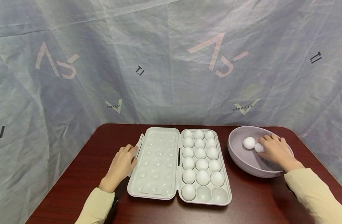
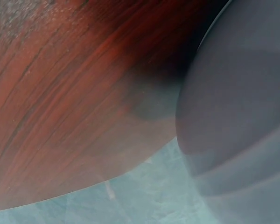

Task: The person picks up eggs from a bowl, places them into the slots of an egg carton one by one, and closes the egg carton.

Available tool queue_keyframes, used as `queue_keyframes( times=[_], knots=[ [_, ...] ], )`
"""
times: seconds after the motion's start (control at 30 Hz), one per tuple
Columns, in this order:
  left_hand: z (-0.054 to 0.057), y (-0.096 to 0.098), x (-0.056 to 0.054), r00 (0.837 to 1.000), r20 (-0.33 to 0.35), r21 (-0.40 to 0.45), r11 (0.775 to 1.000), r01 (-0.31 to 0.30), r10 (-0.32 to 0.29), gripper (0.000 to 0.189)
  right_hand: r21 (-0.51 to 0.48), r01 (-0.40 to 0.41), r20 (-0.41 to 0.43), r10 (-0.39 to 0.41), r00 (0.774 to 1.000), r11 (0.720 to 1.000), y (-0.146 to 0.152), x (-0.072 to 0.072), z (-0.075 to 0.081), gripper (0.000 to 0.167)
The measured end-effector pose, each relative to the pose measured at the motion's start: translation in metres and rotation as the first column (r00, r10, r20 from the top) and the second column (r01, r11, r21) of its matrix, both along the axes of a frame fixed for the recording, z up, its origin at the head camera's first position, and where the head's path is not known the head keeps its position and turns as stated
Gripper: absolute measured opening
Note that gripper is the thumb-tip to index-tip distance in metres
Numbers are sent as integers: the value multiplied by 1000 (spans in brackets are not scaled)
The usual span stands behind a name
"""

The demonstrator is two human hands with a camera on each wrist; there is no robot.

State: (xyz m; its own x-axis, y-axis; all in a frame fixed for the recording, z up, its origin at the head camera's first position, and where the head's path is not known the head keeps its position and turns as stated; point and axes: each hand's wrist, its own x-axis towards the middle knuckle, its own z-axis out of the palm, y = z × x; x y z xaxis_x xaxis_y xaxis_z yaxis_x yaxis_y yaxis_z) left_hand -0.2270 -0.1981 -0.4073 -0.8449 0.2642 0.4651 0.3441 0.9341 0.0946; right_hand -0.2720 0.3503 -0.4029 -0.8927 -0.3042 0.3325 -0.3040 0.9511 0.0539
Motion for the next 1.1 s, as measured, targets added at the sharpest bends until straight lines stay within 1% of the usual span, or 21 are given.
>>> queue_keyframes(
  times=[0.13,0.3,0.6,0.83,1.1],
  knots=[
    [1,0,0,1000,14,-2,1000,-4,4,35,-13,6,-12,-6,1000,1000,1,3,1,41],
    [1,-1,0,1000,20,-1,1000,-6,6,35,-21,13,1,-13,1000,1000,3,6,2,44],
    [-1,-1,-1,1000,7,5,1000,-3,3,36,-33,18,1,-18,1000,999,7,10,6,43],
    [0,-1,-1,1000,-1,7,1000,1,-1,36,-51,28,-38,-30,999,998,7,13,10,43],
    [0,-1,-1,1000,2,7,1000,1,-1,36,-52,5,-69,-8,998,999,4,15,18,44]
  ],
)
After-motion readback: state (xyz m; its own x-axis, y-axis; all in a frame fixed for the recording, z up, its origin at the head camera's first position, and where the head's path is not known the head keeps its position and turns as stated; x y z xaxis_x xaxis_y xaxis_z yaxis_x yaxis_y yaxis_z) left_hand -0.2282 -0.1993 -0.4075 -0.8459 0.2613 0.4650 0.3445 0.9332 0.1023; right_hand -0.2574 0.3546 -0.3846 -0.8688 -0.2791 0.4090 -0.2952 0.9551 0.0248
